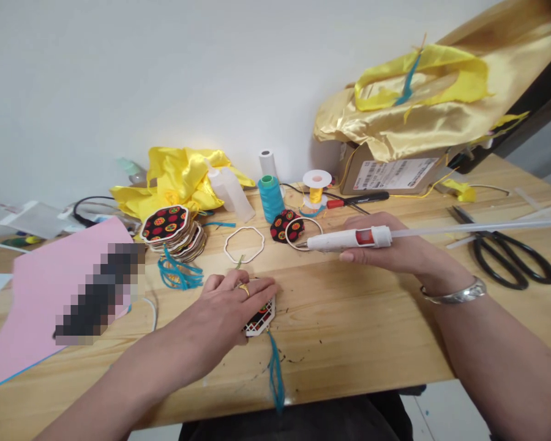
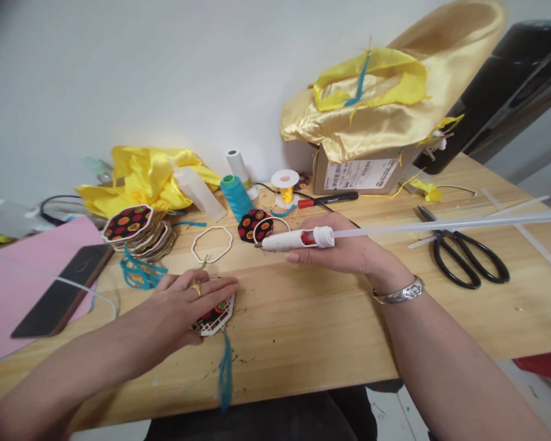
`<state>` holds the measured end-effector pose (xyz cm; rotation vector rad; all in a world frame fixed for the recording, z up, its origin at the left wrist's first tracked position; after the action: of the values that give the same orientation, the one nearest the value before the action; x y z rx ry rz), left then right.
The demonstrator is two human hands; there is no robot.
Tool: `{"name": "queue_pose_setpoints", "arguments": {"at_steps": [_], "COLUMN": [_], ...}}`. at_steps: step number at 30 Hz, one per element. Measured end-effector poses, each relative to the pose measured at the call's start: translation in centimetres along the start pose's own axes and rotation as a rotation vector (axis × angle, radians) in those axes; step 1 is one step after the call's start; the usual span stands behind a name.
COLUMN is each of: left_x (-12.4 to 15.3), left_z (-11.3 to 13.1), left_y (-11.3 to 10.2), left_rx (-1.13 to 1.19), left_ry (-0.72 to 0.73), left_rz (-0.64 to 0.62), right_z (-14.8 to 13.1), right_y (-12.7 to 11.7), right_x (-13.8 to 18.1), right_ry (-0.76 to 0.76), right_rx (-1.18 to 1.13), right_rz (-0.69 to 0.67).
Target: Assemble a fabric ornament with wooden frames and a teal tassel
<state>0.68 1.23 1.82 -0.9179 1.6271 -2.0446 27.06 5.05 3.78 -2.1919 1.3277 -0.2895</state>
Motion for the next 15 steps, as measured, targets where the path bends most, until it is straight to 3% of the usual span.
{"name": "queue_pose_setpoints", "arguments": {"at_steps": [5,15], "left_x": [-0.2,-0.2], "left_z": [0.1,0.6], "left_y": [-0.2,-1.7], "left_rx": [-0.028,-0.026], "left_ry": [0.037,-0.023], "left_rz": [0.013,-0.052], "right_z": [-0.1,0.0], "right_y": [0.0,0.0], "right_x": [0.0,0.0], "right_ry": [-0.032,-0.028], "right_rx": [0.016,-0.002], "right_rz": [-0.008,-0.006]}}
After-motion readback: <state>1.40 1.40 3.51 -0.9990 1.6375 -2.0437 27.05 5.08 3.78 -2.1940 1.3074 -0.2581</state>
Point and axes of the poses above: each hand's wrist, its own x-axis away from the middle knuckle, its own y-axis out of the palm, z = x × y, the point moved 4 cm from there along -x, towards the middle knuckle, and after that the axes turned 3 degrees about -z, right-handed, at the moved point
